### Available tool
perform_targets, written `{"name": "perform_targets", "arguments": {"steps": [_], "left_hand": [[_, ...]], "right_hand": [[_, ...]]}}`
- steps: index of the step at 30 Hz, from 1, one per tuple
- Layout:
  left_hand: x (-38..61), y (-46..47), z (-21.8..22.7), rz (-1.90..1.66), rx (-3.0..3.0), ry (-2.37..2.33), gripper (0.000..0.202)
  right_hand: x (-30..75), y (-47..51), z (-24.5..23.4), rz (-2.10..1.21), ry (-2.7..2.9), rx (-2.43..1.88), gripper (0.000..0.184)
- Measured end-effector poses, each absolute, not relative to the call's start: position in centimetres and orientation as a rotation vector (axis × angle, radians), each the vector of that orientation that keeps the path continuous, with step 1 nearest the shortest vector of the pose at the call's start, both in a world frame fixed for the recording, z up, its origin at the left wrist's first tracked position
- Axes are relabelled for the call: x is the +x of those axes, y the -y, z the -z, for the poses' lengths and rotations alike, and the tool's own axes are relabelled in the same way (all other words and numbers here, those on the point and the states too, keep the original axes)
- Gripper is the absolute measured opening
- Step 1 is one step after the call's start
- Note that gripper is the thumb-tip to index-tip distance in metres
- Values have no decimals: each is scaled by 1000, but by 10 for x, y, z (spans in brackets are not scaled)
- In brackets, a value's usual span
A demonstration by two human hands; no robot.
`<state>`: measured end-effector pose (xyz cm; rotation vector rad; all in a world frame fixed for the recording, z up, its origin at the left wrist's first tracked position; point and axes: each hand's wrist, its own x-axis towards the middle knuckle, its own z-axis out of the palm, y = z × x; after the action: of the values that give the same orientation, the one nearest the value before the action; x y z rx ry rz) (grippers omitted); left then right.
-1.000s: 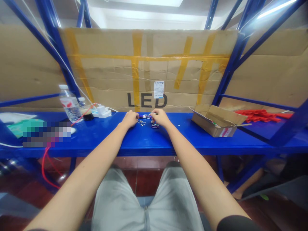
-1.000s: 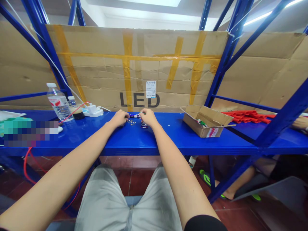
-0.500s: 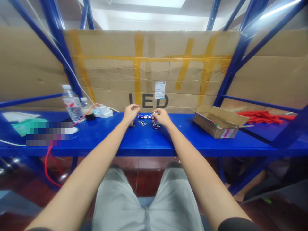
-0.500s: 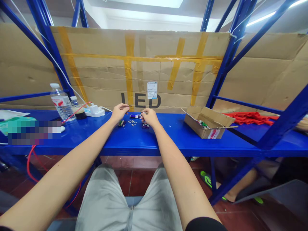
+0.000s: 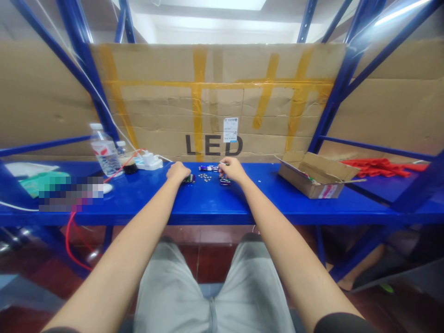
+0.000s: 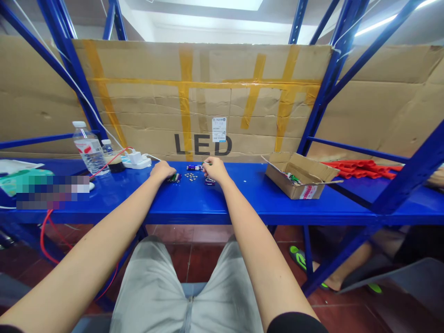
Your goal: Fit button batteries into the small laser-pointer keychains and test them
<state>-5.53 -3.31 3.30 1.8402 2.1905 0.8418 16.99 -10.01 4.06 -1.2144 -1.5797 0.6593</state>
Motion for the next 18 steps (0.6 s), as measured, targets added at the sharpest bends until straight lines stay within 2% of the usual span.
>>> {"name": "perform_targets", "arguments": {"steps": [5, 9, 11, 14, 18], "left_hand": [[-55, 32, -31, -854, 1840, -2234, 37], [-52, 36, -34, -1014, 1951, -2176, 22], [-45, 41, -36, -1207, 2136, -1939, 12], [-25, 52, -38, -1416, 2337, -1307, 10], [1, 59, -31, -1307, 2175, -747, 31]], "right_hand": [[170, 100, -41, -669, 1588, -1206, 15], [169, 98, -40, -751, 1547, -1202, 14], [168, 97, -40, -811, 1496, -1173, 15], [169, 97, -40, -887, 1432, -1086, 19], [171, 96, -40, -973, 1406, -1014, 19]]}}
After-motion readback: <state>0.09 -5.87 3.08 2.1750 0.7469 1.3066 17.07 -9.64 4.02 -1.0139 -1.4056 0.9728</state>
